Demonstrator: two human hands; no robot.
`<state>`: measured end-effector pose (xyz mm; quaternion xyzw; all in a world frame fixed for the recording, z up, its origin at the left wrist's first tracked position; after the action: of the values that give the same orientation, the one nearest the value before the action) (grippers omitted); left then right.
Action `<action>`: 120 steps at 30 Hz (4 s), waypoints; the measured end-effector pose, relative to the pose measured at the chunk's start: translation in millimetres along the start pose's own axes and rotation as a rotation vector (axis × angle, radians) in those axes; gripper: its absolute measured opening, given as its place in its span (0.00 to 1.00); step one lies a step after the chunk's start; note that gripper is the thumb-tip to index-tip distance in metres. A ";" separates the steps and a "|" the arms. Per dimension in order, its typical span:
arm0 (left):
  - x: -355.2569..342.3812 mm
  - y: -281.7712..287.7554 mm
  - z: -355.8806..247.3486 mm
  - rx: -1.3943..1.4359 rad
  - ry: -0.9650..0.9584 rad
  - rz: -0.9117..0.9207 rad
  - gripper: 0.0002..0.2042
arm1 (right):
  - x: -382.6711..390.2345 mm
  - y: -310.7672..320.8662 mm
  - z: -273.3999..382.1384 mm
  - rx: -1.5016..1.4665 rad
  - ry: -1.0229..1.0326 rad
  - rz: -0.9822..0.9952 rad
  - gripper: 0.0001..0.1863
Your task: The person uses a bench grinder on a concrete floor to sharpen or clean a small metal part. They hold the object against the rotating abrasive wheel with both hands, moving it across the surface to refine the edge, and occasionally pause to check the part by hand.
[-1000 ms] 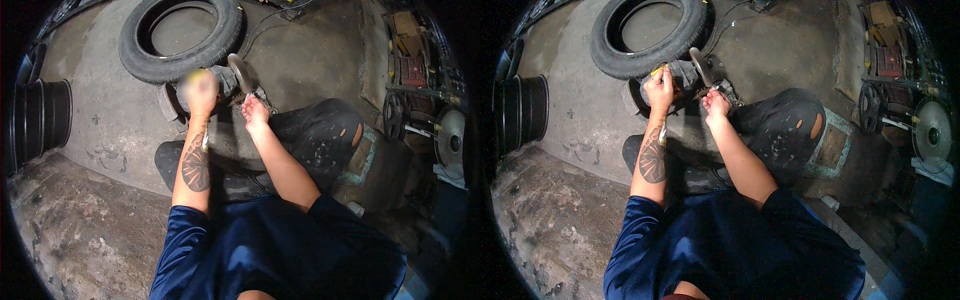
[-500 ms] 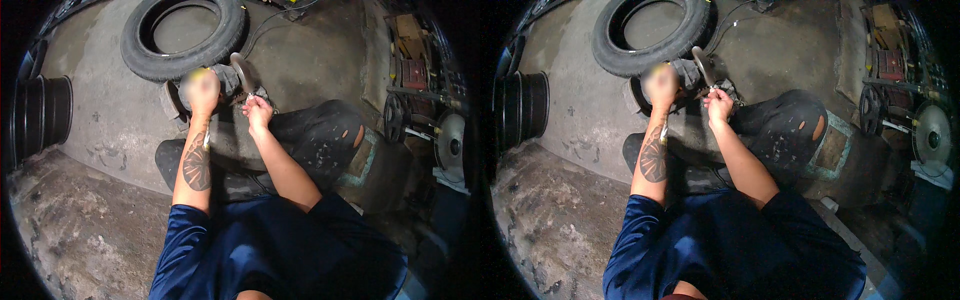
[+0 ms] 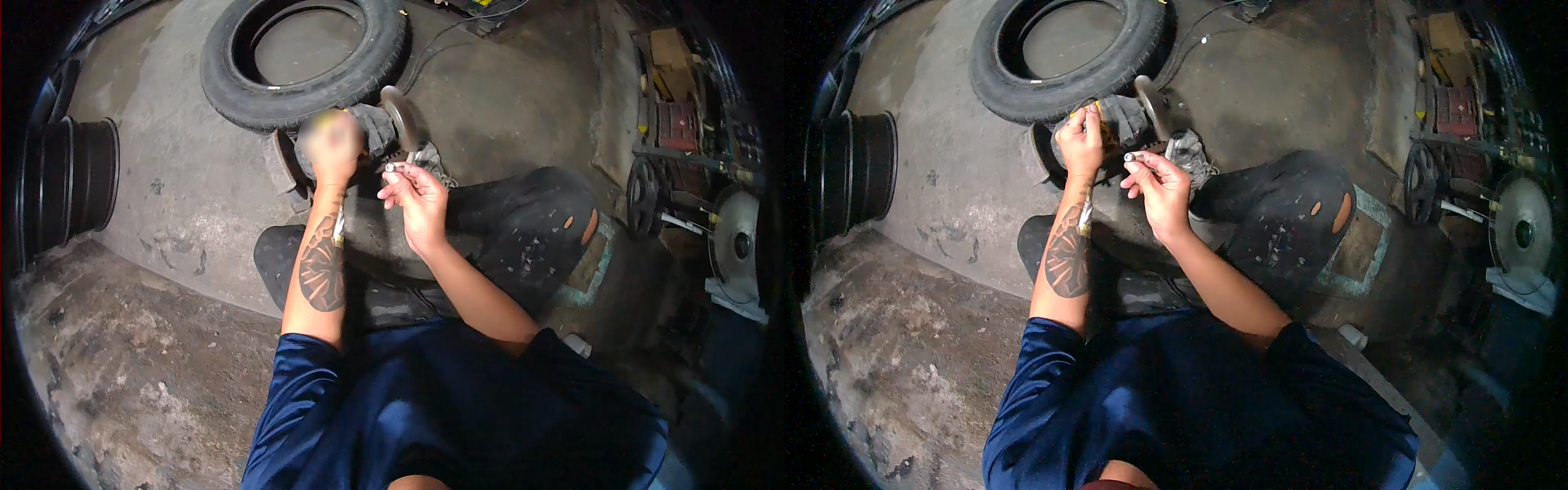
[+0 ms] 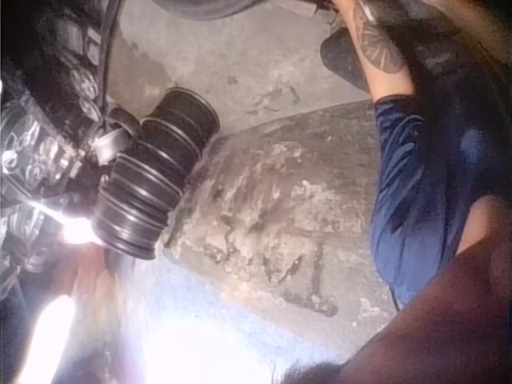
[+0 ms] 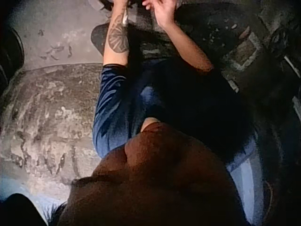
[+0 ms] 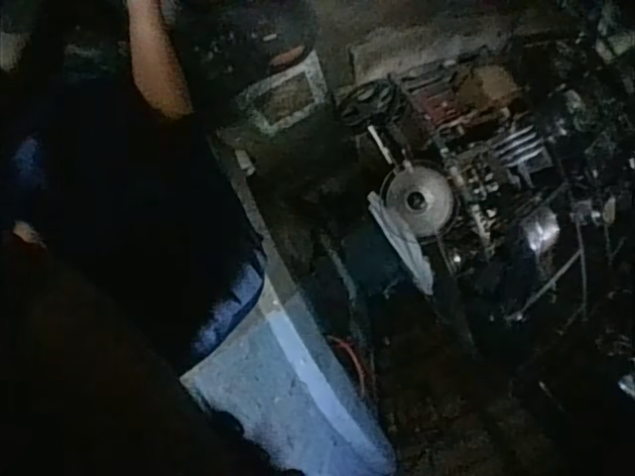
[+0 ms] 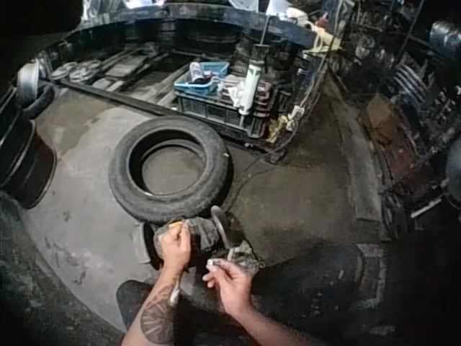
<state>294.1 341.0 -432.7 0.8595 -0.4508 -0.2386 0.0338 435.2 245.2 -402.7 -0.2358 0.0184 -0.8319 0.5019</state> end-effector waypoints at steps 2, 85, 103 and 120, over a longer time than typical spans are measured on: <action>0.4 -0.1 0.1 -0.034 0.026 0.027 0.12 | 5.3 -3.9 6.7 -0.056 -0.008 0.039 0.08; 0.3 1.3 -6.7 0.021 -0.016 0.003 0.14 | -73.8 55.5 -66.8 0.035 -0.453 -0.390 0.09; 1.9 -0.1 -2.1 0.006 -0.034 0.005 0.14 | -77.6 58.1 -72.8 0.015 -0.522 -0.371 0.08; 1.2 1.8 -5.6 0.039 -0.001 -0.006 0.13 | -65.1 58.0 -67.4 0.103 -0.336 -0.333 0.11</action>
<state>295.8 338.0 -427.7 0.8612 -0.4527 -0.2305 0.0162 480.5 257.5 -502.4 -0.3446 -0.1471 -0.8523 0.3650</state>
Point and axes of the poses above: each hand's wrist, its own x-axis away from the middle knuckle, its own y-axis out of the back of the hand, z = x × y, the point moved 3 cm from there along -x, towards the middle knuckle, and after that the axes turned 15 degrees about -z, right-handed, at the moved point
